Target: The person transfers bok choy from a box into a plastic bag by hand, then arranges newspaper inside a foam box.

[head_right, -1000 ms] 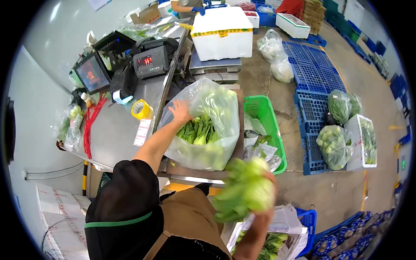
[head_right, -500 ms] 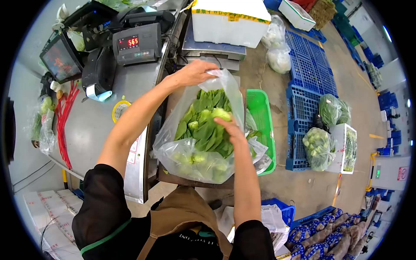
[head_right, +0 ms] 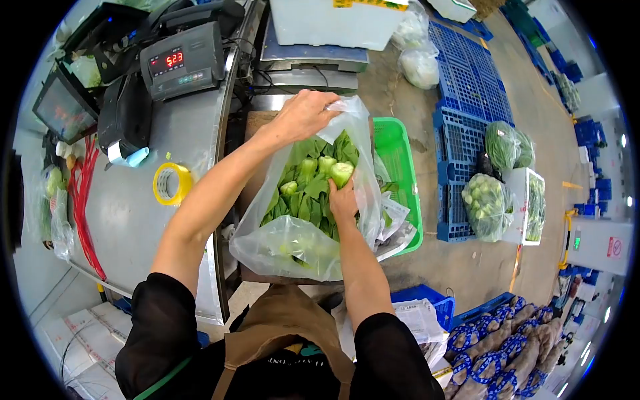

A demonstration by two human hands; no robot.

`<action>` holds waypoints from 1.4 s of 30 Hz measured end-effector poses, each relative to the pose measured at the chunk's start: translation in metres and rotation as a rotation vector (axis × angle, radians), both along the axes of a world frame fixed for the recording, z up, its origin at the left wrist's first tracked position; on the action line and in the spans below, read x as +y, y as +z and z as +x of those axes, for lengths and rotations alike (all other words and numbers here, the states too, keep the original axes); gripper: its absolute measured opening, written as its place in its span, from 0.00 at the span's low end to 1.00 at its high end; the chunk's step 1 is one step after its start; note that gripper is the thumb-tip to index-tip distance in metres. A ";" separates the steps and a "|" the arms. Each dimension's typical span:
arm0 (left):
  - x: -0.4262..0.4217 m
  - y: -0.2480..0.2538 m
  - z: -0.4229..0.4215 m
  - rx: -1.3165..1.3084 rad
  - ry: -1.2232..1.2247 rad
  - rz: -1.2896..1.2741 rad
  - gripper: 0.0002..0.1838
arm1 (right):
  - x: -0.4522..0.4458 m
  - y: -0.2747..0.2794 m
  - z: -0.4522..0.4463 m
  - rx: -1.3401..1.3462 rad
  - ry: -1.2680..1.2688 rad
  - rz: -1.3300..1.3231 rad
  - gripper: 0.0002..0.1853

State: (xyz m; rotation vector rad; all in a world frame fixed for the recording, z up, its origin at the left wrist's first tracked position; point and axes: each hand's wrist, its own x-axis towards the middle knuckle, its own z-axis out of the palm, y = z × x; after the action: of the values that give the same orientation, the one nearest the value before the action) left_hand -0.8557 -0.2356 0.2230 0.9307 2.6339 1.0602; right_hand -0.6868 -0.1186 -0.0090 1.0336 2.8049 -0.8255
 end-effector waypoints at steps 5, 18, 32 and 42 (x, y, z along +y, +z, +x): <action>-0.002 0.006 0.008 0.044 -0.009 -0.058 0.20 | 0.019 0.063 0.003 -0.123 0.103 -0.255 0.48; 0.065 0.043 0.211 0.383 -0.149 0.135 0.18 | 0.048 0.123 0.382 0.776 -0.310 -0.128 0.14; 0.214 -0.166 0.753 -0.901 -1.546 -0.724 0.17 | -0.021 -0.109 0.917 -0.458 -1.779 0.116 0.41; 0.332 -0.327 0.825 -0.176 -1.068 -0.525 0.32 | -0.011 -0.136 0.942 -0.941 -1.777 0.026 0.47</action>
State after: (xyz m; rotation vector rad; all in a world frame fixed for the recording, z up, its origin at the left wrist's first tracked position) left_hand -0.0305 0.0960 -0.1042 1.6500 1.6508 0.1569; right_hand 0.2553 -0.1294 -0.1446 2.7296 0.6574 -0.0461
